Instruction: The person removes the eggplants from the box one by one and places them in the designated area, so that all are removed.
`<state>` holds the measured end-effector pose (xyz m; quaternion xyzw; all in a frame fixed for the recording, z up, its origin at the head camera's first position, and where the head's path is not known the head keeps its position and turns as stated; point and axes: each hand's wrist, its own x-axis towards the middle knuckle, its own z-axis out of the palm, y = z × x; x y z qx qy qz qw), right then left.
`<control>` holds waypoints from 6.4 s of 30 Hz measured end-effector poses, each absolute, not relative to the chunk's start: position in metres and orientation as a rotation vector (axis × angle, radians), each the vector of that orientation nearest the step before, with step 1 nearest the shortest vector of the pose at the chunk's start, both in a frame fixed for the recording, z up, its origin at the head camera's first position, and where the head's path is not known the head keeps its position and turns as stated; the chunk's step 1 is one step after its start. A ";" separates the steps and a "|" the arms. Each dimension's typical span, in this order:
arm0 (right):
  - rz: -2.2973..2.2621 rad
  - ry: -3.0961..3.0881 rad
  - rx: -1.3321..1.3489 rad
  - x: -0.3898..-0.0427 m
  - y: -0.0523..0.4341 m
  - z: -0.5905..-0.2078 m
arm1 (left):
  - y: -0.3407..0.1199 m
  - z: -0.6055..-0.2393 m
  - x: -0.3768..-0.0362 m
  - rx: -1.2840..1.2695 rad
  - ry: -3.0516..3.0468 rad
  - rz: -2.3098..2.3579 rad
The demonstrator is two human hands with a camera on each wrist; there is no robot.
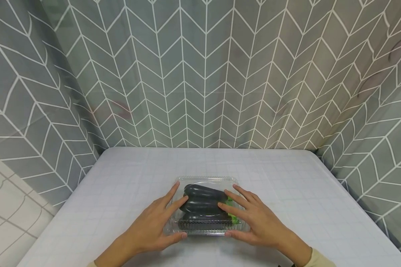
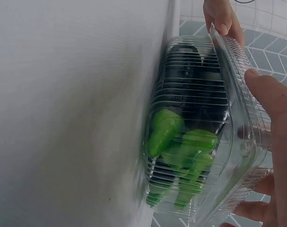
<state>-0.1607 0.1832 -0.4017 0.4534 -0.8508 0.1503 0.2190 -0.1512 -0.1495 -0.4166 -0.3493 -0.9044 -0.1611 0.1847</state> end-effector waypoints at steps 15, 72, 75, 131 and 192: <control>0.165 -2.295 1.354 -0.161 0.186 -0.400 | -0.151 -0.417 -0.153 -1.043 -2.418 -0.379; 0.127 -2.227 1.331 -0.151 0.181 -0.384 | -0.140 -0.424 -0.149 -1.006 -2.377 -0.525; 0.145 -2.238 1.332 -0.152 0.182 -0.385 | -0.139 -0.424 -0.148 -1.037 -2.335 -0.545; 0.361 -2.064 1.240 -0.158 0.180 -0.388 | -0.151 -0.411 -0.157 -1.094 -1.985 -0.520; 1.049 -2.202 0.793 -0.223 0.195 -0.384 | -0.157 -0.445 -0.164 -0.817 -2.486 -0.801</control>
